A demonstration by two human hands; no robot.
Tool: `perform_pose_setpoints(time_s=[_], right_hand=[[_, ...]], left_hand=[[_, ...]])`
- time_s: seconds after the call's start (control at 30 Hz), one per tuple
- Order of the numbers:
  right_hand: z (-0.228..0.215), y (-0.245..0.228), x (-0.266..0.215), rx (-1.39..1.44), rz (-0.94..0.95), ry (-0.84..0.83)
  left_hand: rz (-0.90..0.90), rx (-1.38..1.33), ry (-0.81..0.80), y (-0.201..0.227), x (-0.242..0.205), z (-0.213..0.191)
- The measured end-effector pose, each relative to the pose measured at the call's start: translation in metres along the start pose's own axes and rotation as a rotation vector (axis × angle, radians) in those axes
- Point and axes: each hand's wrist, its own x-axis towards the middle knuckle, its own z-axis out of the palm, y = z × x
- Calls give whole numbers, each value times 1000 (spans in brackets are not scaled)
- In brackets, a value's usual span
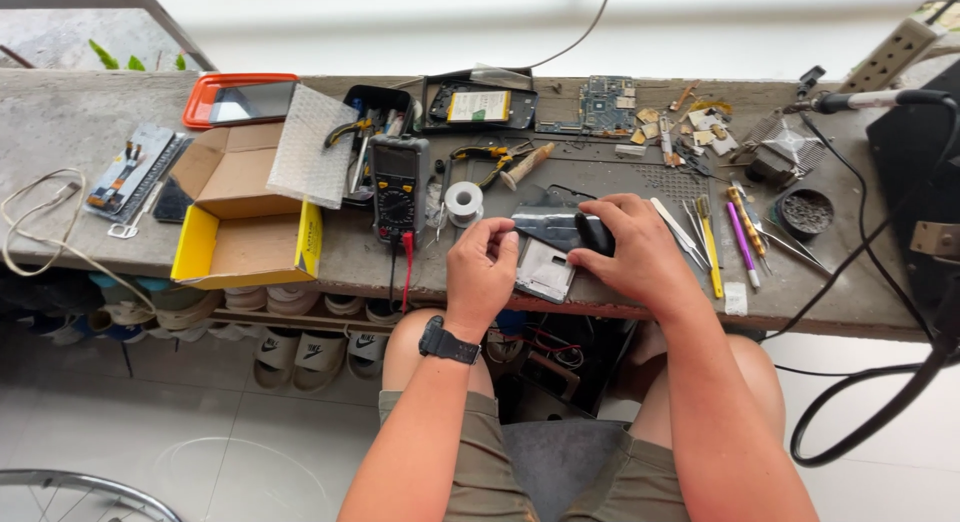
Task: Inspecting and aligning internal smartphone components on a repair workbench.
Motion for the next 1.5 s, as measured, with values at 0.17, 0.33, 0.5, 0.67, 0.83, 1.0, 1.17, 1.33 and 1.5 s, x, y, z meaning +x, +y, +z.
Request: perform_pose_setpoints(time_s=[0.17, 0.33, 0.5, 0.67, 0.83, 1.0, 1.17, 1.33, 1.5], right_hand=[[2, 5, 1, 41, -42, 127], [-1, 2, -4, 125, -94, 259], [-2, 1, -11, 173, -115, 326], [-11, 0, -26, 214, -145, 342], [-19, 0, -45, 225, -156, 349], [-16, -12, -61, 242, -150, 359], [-11, -29, -72, 276, -158, 368], [-7, -35, -79, 289, -150, 370], [-7, -41, -83, 328, -149, 394]], left_hand=[[-10, -45, -1, 2, 0, -1], [28, -85, 14, 10, -5, -5], [78, -69, 31, 18, -12, -7], [92, -88, -13, 28, -20, -9], [138, -81, -86, 41, -33, -18], [351, 168, -192, 39, -48, -46], [495, 394, -288, 28, -63, -89], [473, 471, -372, 12, -81, -112], [380, 429, -359, 4, -83, -118]])
